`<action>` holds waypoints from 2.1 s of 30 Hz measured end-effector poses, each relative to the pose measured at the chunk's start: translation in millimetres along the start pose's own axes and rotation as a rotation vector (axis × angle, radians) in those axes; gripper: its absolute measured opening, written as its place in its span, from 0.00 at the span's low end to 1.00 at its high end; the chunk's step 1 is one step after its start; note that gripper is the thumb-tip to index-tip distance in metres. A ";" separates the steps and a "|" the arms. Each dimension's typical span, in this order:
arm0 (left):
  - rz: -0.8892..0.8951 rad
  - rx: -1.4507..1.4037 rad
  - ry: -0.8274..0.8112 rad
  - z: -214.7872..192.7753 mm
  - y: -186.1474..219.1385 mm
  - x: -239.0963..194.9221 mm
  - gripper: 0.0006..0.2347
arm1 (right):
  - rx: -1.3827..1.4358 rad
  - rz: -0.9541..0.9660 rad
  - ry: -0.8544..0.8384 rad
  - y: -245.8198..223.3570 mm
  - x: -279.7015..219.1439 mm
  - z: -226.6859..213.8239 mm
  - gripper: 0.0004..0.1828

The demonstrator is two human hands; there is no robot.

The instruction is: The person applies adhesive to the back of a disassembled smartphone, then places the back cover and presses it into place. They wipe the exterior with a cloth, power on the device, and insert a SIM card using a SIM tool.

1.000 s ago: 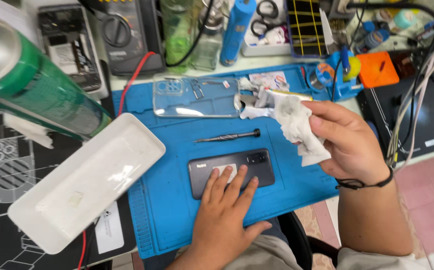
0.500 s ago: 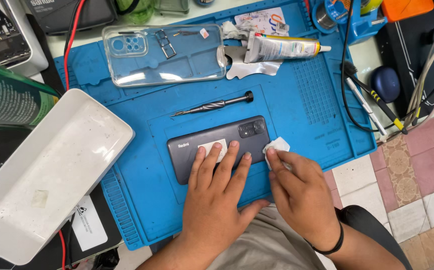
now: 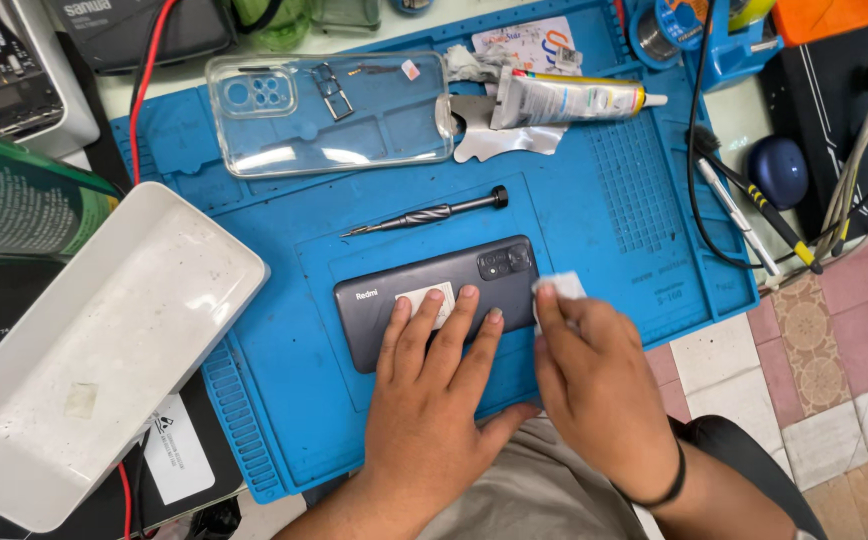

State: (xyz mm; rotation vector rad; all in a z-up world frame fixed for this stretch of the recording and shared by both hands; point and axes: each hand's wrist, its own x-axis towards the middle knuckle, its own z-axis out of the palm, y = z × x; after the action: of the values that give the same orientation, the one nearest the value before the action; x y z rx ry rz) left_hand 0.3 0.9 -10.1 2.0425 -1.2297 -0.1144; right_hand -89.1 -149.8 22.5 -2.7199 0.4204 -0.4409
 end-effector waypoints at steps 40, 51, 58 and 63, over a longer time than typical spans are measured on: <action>-0.326 -0.055 0.242 -51.4 -43.1 -25.4 0.22 | -0.065 -0.628 -0.187 28.0 -0.4 2.2 0.24; -0.389 -0.184 0.271 -56.9 -44.6 -20.2 0.21 | -0.057 -0.835 -0.336 -13.2 29.8 21.1 0.26; -0.391 -0.188 0.326 -56.7 -46.1 -21.9 0.23 | -0.163 -0.808 -0.304 12.8 28.8 -8.0 0.26; -0.428 -0.282 0.311 -63.8 -46.6 -13.3 0.20 | -0.072 -0.897 -0.334 -19.8 36.9 28.6 0.24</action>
State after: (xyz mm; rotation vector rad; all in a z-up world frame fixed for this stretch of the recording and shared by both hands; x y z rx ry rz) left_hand 54.2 58.7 3.0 1.9522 -0.5431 -0.1548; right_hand -41.0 -136.3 13.8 -2.8338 -0.9149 -0.1637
